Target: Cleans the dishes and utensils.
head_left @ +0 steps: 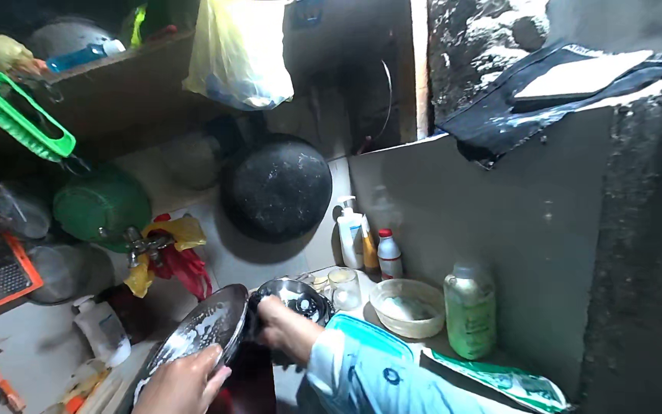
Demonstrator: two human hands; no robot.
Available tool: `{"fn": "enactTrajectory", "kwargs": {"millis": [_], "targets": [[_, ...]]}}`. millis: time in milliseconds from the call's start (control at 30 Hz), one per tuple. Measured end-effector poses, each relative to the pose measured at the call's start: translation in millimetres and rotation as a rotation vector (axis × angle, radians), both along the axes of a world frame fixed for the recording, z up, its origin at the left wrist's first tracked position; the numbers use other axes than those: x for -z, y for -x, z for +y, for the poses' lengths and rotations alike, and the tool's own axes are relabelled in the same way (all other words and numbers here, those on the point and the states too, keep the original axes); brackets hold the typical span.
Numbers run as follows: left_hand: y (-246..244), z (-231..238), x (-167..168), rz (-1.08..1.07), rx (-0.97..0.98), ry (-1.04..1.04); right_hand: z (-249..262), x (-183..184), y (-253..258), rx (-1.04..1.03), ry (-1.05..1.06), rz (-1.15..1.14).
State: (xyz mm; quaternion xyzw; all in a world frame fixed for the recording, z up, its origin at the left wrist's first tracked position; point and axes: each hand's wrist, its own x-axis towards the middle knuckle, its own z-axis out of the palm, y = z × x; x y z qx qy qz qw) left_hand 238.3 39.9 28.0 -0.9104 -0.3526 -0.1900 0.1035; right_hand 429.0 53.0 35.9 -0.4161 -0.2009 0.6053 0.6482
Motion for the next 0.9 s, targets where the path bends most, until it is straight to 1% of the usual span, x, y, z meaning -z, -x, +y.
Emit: {"fn": "enactTrajectory", "kwargs": {"millis": [33, 100, 133, 167, 233, 300, 367, 400, 433, 500, 567, 600, 667, 767, 833, 900], "targets": [[4, 2, -1, 0.033, 0.007, 0.027, 3, 1, -14, -0.033, -0.053, -0.127], [12, 6, -6, 0.125, -0.007, 0.094, 22, 8, -48, -0.144, -0.238, -0.415], [16, 8, -8, 0.191, -0.018, 0.121, 28, 5, -64, -0.18, -0.312, -0.604], [19, 10, -6, 0.243, -0.014, 0.121, 31, -3, -77, -0.194, -0.332, -0.805], [25, 14, 0, 0.333, 0.002, 0.107, 37, -17, -94, -0.201, -0.287, -1.225], [28, 19, 7, 0.412, 0.01, 0.118, 42, -20, -98, -0.212, -0.213, -1.604], [28, 24, 16, 0.473, 0.019, 0.137, 39, -11, -83, -0.206, -0.17, -1.878], [27, 27, 23, 0.496, 0.02, 0.152, 35, -3, -71, -0.205, -0.159, -1.976], [25, 30, 29, 0.508, 0.028, 0.165, 30, 4, -56, -0.216, -0.162, -2.048], [22, 35, 42, 0.52, 0.052, 0.18, 22, 17, -24, -0.322, -0.137, -2.197], [18, 37, 49, 0.541, 0.077, 0.196, 21, 28, 3, -0.436, -0.055, -2.339], [17, 36, 53, 0.536, 0.1, 0.196, 25, 34, 12, -0.475, -0.004, -2.363], [16, 35, 58, 0.509, 0.145, 0.173, 37, 45, 22, -0.47, 0.05, -2.286], [19, 32, 58, 0.44, 0.195, 0.105, 49, 45, 28, -0.389, 0.084, -2.161], [22, 31, 55, 0.41, 0.209, 0.067, 50, 50, 27, -0.379, 0.073, -2.195], [24, 30, 52, 0.393, 0.225, 0.02, 49, 60, 27, -0.401, 0.067, -2.312]]}}
